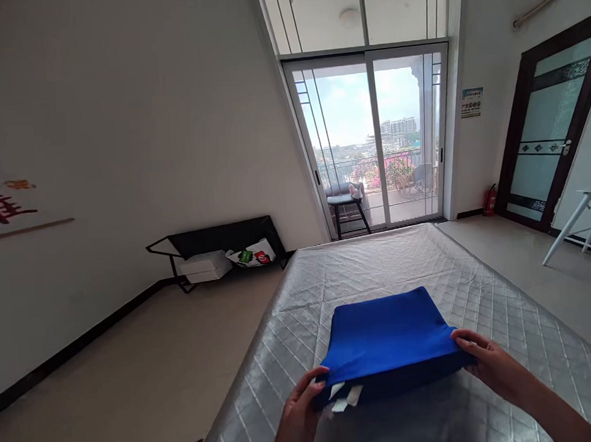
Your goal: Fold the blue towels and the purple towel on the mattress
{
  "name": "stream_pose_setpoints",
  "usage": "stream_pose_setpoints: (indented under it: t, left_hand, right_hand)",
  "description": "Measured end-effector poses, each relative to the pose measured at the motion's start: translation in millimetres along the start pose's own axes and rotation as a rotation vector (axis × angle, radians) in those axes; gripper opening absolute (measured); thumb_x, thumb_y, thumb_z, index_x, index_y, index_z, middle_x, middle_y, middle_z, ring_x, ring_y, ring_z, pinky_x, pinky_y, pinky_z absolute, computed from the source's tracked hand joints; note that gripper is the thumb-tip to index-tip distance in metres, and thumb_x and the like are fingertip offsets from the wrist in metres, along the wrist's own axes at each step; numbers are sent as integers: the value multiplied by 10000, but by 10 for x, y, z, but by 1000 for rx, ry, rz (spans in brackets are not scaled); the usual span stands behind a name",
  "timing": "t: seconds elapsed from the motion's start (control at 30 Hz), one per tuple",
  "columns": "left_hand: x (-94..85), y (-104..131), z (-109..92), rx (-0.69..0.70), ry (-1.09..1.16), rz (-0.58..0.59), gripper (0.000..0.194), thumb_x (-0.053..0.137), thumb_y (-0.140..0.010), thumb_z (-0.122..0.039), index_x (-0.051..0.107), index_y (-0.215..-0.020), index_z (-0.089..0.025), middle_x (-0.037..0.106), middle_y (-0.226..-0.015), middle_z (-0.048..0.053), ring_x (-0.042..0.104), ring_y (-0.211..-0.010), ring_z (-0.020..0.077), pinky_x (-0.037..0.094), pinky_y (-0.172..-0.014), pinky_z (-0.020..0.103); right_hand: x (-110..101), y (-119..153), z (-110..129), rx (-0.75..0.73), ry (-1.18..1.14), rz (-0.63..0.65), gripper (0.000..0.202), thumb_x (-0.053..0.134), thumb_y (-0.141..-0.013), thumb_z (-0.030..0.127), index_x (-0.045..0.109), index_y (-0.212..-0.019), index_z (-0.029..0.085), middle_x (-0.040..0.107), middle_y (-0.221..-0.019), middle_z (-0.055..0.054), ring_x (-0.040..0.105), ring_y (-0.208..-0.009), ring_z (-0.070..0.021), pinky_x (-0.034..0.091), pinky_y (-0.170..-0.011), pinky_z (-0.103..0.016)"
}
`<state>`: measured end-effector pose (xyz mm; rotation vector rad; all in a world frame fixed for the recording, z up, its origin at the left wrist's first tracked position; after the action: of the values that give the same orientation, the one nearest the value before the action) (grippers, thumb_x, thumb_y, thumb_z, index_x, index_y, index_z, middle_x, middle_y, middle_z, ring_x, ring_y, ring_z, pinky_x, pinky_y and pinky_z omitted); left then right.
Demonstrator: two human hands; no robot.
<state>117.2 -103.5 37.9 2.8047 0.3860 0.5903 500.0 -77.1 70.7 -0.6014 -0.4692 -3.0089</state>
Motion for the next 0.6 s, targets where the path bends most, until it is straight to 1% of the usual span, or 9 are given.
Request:
stream_pose_setpoints:
  t: [0.1,0.17,0.2,0.27,0.33,0.4,0.47,0.53,0.6]
  left_hand:
    - [-217,377,-205,89,31,-104,414,886,-516,-396,747,-850,-196,721,-866,29,691,-749,217,533,-617,272]
    - [-302,534,-399,177,47,-181,371,889,-543,-382,753,-849,-222,735,-941,28,709,-835,230,545,-622,249]
    - [-314,584,-506,212,63,-204,350,892,-547,-372,750,-838,-238,738,-957,16,710,-862,224,550,-627,232]
    - [-258,638,-736,250,102,-186,302,887,-568,-365,733,-799,-248,736,-907,-9,706,-822,193,557,-622,212]
    - [-110,637,-977,265,131,-106,251,855,-642,-370,715,-797,-231,715,-803,-18,684,-705,165,554,-576,214]
    - [70,578,-1206,272,148,-41,196,811,-714,-330,708,-826,-207,698,-748,-14,656,-622,151,537,-520,216]
    - [231,447,-1407,285,167,-28,129,772,-744,-237,702,-842,-190,706,-762,-4,661,-633,151,553,-543,223]
    - [372,248,-1583,310,195,-28,84,725,-754,-146,688,-822,-179,715,-790,7,678,-685,155,585,-624,246]
    - [498,21,-1743,347,213,-20,76,683,-770,-110,667,-796,-179,709,-793,8,679,-716,150,588,-672,256]
  right_hand:
    - [153,348,34,32,-85,-7,388,958,-526,418,802,-832,237,698,-820,5,591,-732,-125,520,-638,-206]
    - [269,541,162,26,-121,0,386,963,-528,394,811,-846,236,714,-823,0,601,-731,-124,530,-637,-199]
    - [333,623,252,12,-134,7,380,962,-538,385,812,-854,237,723,-836,-3,611,-741,-126,538,-644,-197]
    - [471,743,456,-28,-158,26,345,949,-571,365,810,-862,240,738,-884,-10,634,-767,-131,554,-654,-198]
    - [615,786,655,-54,-181,53,289,921,-624,328,803,-871,236,742,-915,-14,650,-770,-129,566,-650,-196]
    - [758,729,834,-69,-205,83,234,883,-676,264,792,-887,220,731,-892,-11,646,-731,-113,568,-624,-180]
    - [887,568,999,-89,-229,103,190,834,-715,185,779,-896,191,710,-854,-9,634,-689,-94,570,-609,-161]
    - [1002,320,1152,-106,-236,109,169,779,-748,125,764,-911,169,681,-812,-6,607,-636,-76,562,-578,-144]
    - [1102,21,1294,-125,-218,105,170,726,-779,90,749,-931,164,641,-768,2,571,-592,-63,547,-549,-133]
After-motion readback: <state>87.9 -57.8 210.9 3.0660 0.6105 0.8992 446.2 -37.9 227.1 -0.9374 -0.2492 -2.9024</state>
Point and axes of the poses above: each hand's wrist, its own y-axis away from the middle knuckle, its own x-axis out of the palm, z = x × y, the point moved 5 cm from there along -y, towards the middle knuckle
